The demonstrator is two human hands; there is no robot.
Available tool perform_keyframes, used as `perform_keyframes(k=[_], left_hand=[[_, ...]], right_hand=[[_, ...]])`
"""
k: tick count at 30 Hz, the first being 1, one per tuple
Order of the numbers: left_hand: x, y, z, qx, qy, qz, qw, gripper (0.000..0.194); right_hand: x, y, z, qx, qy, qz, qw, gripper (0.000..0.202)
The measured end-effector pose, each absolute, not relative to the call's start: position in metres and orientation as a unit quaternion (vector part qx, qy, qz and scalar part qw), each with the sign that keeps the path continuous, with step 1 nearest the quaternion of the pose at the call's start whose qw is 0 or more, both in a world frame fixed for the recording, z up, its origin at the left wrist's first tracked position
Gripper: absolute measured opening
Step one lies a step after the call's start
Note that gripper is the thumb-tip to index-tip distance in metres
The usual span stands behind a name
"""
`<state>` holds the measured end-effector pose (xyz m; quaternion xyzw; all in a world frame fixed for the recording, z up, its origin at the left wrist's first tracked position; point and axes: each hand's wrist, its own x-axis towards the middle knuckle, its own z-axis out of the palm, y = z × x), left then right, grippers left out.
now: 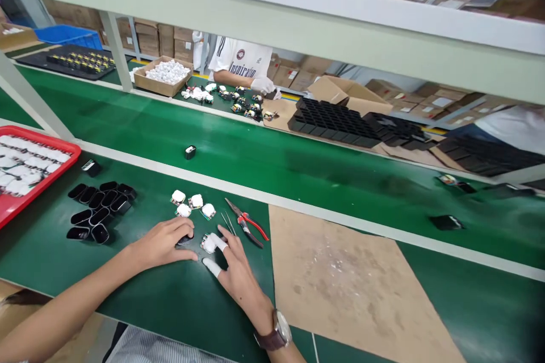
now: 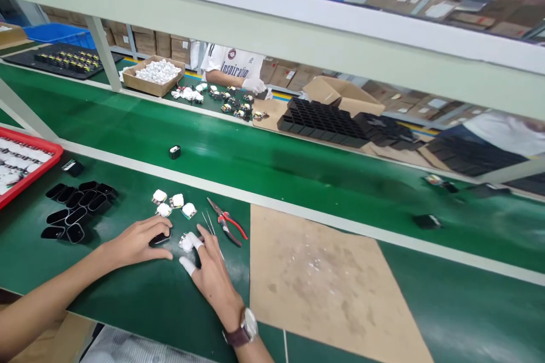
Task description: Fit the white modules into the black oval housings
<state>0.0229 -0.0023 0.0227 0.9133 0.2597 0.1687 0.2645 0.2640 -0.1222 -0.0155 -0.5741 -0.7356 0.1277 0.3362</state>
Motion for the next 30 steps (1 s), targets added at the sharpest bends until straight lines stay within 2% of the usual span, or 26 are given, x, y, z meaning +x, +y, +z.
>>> perform_keyframes(k=[3, 7, 11, 17, 25, 30], left_hand=[[0.011, -0.002, 0.021, 0.879, 0.286, 0.165, 0.343, 0.058], [0.002, -0.004, 0.020, 0.851, 0.306, 0.122, 0.409, 0.081], [0.005, -0.008, 0.011, 0.837, 0.303, 0.112, 0.442, 0.072], [0.012, -0.011, 0.010, 0.837, 0.257, 0.176, 0.449, 0.076], [0.011, -0.013, 0.009, 0.857, 0.233, 0.194, 0.416, 0.087], [0.011, -0.015, 0.008, 0.860, 0.236, 0.189, 0.412, 0.084]], right_hand=[[0.264, -0.128, -0.017, -0.584, -0.735, 0.100, 0.331, 0.036], [0.256, -0.124, -0.008, -0.575, -0.726, 0.088, 0.367, 0.050], [0.243, -0.119, 0.017, -0.560, -0.717, 0.089, 0.405, 0.050], [0.231, -0.116, 0.041, -0.529, -0.772, 0.057, 0.348, 0.051], [0.227, -0.114, 0.045, -0.556, -0.774, 0.044, 0.300, 0.072], [0.225, -0.113, 0.046, -0.565, -0.784, 0.045, 0.254, 0.065]])
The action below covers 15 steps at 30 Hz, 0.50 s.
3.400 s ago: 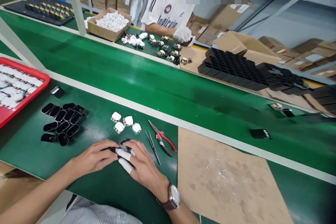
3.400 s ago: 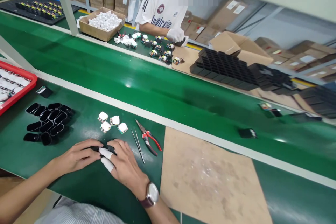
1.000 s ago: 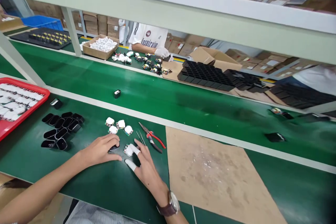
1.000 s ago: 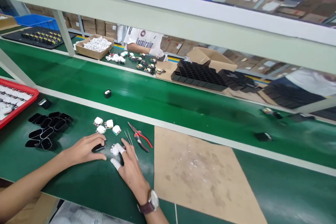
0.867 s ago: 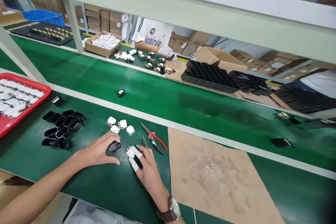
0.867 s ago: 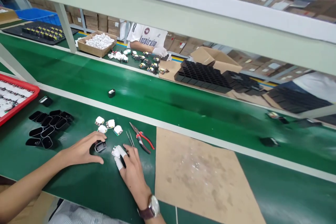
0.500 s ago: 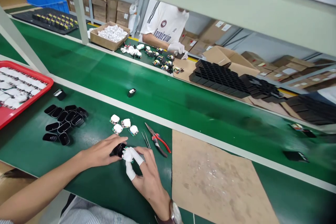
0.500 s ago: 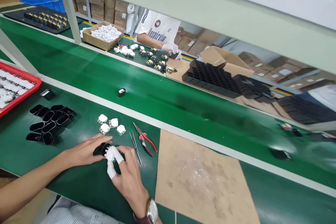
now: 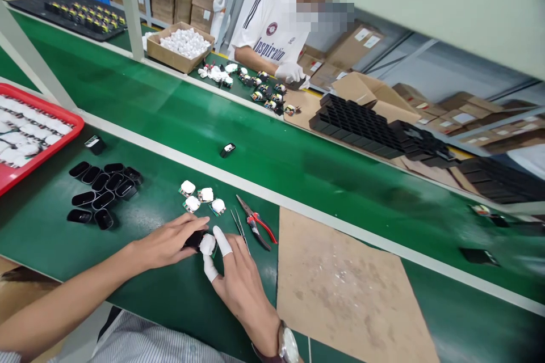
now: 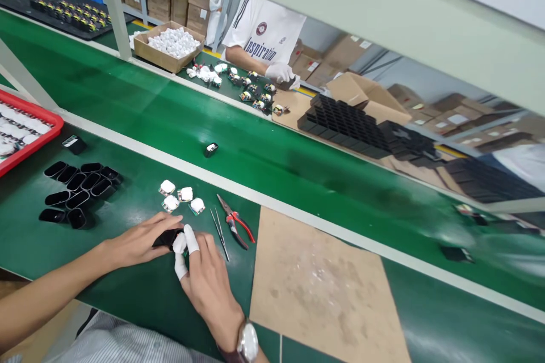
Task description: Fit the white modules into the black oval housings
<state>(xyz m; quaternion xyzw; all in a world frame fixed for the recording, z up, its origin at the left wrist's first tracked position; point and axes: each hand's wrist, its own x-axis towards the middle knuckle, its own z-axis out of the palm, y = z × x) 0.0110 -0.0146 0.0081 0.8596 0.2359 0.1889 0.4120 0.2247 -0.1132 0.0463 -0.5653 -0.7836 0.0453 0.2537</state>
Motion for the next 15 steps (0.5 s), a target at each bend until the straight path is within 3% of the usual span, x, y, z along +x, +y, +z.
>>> perform_keyframes(k=[5, 10, 15], left_hand=[[0.011, -0.015, 0.007, 0.857, 0.237, 0.187, 0.418, 0.080], [0.012, -0.015, 0.009, 0.854, 0.251, 0.175, 0.421, 0.078], [0.013, -0.015, 0.008, 0.844, 0.250, 0.166, 0.445, 0.077]], right_hand=[[0.225, -0.113, 0.047, -0.564, -0.793, 0.066, 0.222, 0.051], [0.233, -0.115, 0.051, -0.558, -0.790, 0.080, 0.241, 0.055], [0.239, -0.115, 0.048, -0.515, -0.806, 0.077, 0.281, 0.027]])
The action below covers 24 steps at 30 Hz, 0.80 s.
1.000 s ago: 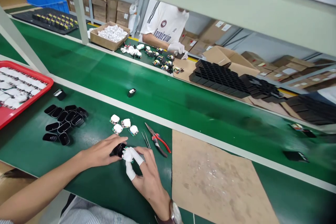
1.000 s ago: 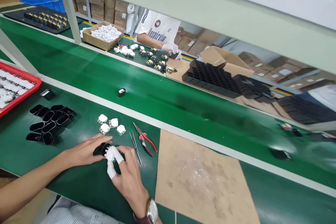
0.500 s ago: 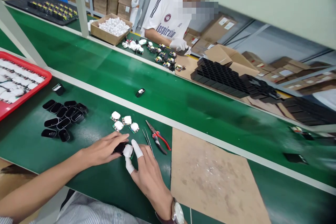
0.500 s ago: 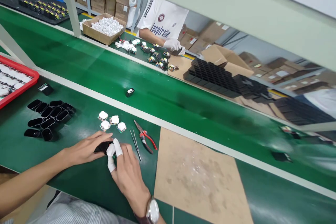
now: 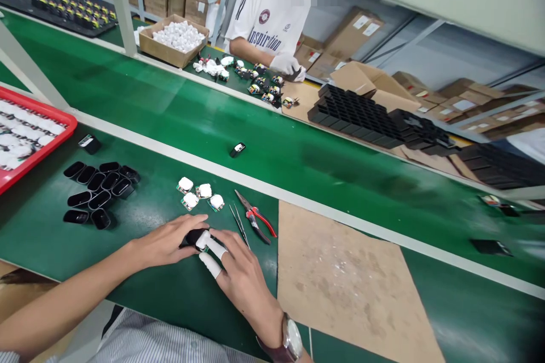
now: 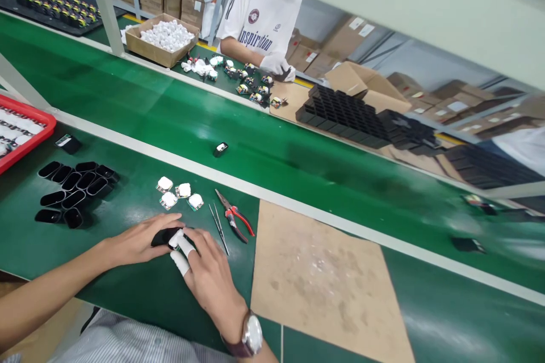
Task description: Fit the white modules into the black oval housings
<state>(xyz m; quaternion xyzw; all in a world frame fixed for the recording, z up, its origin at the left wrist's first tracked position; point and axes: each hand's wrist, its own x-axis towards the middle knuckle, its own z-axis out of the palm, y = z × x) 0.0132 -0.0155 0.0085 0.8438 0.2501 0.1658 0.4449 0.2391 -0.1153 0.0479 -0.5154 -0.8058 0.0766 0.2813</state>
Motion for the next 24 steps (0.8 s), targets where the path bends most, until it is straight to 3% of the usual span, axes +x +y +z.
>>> perform_keyframes(k=[10, 13, 17, 24], left_hand=[[0.006, -0.011, 0.002, 0.820, 0.287, 0.141, 0.475, 0.078], [0.006, -0.013, 0.007, 0.821, 0.281, 0.154, 0.472, 0.059], [0.005, -0.013, 0.013, 0.823, 0.286, 0.170, 0.460, 0.024], [0.001, -0.004, 0.012, 0.803, 0.296, 0.138, 0.499, 0.024]], right_hand=[[0.224, -0.105, 0.024, -0.512, -0.808, 0.090, 0.277, 0.022], [0.231, -0.103, 0.021, -0.506, -0.798, 0.116, 0.306, 0.029], [0.233, -0.100, 0.020, -0.506, -0.806, 0.123, 0.283, 0.038], [0.232, -0.096, 0.010, -0.469, -0.846, 0.070, 0.245, 0.036]])
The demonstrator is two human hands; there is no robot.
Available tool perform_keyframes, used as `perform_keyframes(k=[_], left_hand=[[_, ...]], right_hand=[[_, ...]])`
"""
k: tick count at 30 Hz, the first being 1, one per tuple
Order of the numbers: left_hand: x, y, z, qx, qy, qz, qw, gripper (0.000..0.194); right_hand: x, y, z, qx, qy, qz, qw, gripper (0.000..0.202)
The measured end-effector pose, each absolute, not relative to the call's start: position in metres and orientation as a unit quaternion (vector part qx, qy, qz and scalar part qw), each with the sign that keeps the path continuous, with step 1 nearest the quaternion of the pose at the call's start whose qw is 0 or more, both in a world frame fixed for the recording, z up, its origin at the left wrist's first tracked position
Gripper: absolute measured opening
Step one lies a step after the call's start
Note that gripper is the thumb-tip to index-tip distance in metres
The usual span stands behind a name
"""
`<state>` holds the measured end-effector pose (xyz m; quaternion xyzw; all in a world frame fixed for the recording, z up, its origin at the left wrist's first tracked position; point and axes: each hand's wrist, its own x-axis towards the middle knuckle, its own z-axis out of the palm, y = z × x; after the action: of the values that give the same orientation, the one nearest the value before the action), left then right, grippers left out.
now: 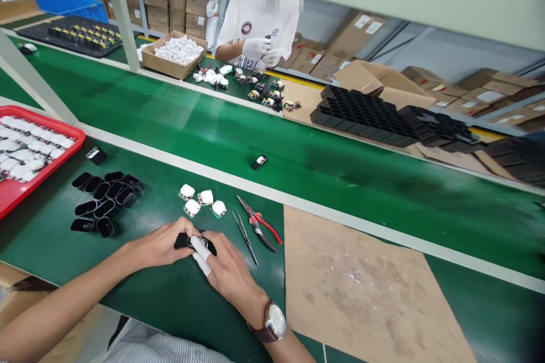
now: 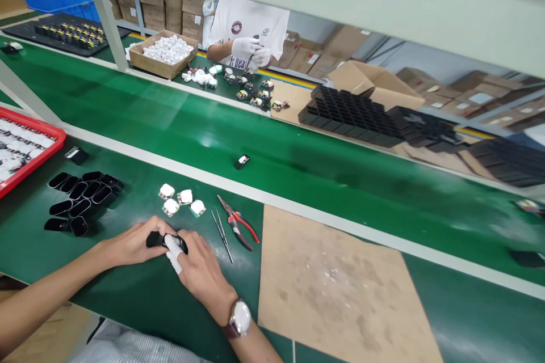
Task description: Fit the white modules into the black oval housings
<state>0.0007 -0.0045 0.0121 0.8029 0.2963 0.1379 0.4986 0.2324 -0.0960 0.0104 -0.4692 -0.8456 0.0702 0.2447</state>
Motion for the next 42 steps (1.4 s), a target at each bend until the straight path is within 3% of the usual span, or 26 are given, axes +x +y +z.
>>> perform_keyframes(k=[5, 10, 14, 19, 24, 29, 32, 37, 40, 42], left_hand=[[0.001, -0.004, 0.008, 0.796, 0.283, 0.148, 0.515, 0.025], [0.001, -0.008, 0.000, 0.786, 0.287, 0.179, 0.517, 0.029], [0.000, -0.012, -0.004, 0.793, 0.285, 0.191, 0.504, 0.025], [0.000, -0.014, -0.006, 0.854, 0.231, 0.244, 0.398, 0.025], [0.000, -0.013, -0.006, 0.886, 0.150, 0.316, 0.305, 0.018], [0.006, -0.013, -0.001, 0.862, 0.150, 0.340, 0.344, 0.015], [0.012, -0.011, 0.007, 0.782, 0.230, 0.361, 0.453, 0.003], [0.013, -0.001, 0.029, 0.440, 0.404, 0.383, 0.705, 0.033], [0.012, 0.012, 0.042, 0.422, 0.421, 0.385, 0.705, 0.038], [0.013, 0.032, 0.049, 0.541, 0.440, 0.374, 0.611, 0.039]], right_hand=[[0.237, -0.093, 0.012, -0.458, -0.851, 0.106, 0.234, 0.035], [0.241, -0.094, 0.011, -0.467, -0.810, 0.205, 0.288, 0.038], [0.244, -0.099, 0.008, -0.476, -0.804, 0.188, 0.302, 0.039], [0.245, -0.098, 0.010, -0.481, -0.784, 0.230, 0.317, 0.036], [0.249, -0.100, 0.009, -0.495, -0.741, 0.273, 0.362, 0.047], [0.250, -0.102, 0.010, -0.509, -0.731, 0.281, 0.358, 0.046], [0.251, -0.100, 0.013, -0.515, -0.723, 0.278, 0.368, 0.044], [0.258, -0.100, 0.015, -0.515, -0.723, 0.242, 0.391, 0.033], [0.262, -0.102, 0.012, -0.514, -0.738, 0.216, 0.381, 0.029], [0.263, -0.103, 0.008, -0.513, -0.749, 0.206, 0.366, 0.027]])
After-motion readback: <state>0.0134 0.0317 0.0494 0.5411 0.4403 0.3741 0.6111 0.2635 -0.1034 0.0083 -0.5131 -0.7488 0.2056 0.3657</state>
